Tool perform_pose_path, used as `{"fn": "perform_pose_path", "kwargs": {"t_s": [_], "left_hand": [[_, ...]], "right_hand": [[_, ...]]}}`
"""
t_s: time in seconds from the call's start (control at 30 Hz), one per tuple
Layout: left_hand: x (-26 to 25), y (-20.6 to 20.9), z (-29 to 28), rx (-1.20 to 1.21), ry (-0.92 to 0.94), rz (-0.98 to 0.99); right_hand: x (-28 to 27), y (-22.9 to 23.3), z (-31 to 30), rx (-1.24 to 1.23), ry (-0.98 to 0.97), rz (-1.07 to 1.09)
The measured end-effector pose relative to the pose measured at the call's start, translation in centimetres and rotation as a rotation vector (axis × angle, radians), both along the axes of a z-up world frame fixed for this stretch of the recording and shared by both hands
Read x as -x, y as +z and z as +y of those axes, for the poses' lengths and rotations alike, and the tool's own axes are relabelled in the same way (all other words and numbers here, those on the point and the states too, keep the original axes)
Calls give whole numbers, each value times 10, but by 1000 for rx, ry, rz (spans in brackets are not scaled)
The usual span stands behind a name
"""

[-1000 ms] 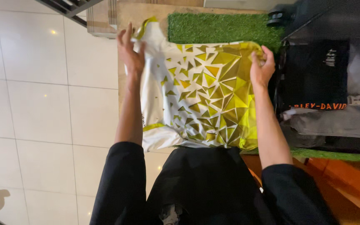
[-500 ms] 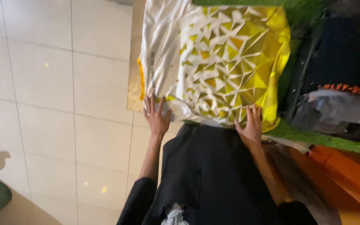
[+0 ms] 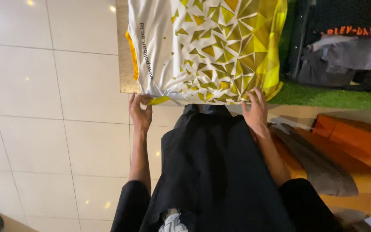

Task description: The person folds a black t-shirt and a white and yellow patterned shirt by hand before placing them into an open suitcase on the floor.

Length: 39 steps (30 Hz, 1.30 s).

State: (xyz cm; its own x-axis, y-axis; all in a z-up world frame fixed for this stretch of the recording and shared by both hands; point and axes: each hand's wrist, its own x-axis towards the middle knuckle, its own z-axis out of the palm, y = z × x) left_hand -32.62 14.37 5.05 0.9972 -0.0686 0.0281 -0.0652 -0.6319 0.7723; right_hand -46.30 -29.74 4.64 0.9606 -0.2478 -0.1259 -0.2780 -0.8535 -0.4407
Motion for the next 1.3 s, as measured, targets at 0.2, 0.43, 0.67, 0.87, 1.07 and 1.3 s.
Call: {"fn": "perform_pose_path", "kwargs": {"t_s": [0.2,0.43,0.67,0.87,1.07,1.3], "left_hand": [[51,3,23,-461,-315,296],[39,9,14,-408,-18,153],[-48,-5,-32,-346,-149,-174],[-60,-35,-39,-437,-284,-16],[-56,-34,-43,-423,-250,-37],[-58,-35,-37,-445,-147,-29]], "right_hand": [[27,-21,8,-131,-465,-4],[10,-81,-74,-439,-885,-412],[-12,-55,-88,-394,-940,-1],[26,11,-72,-695,-946,-337],[60,-30,-70,-703,-1110,-359],[58,-67,-55,-549,-994,-169]]}}
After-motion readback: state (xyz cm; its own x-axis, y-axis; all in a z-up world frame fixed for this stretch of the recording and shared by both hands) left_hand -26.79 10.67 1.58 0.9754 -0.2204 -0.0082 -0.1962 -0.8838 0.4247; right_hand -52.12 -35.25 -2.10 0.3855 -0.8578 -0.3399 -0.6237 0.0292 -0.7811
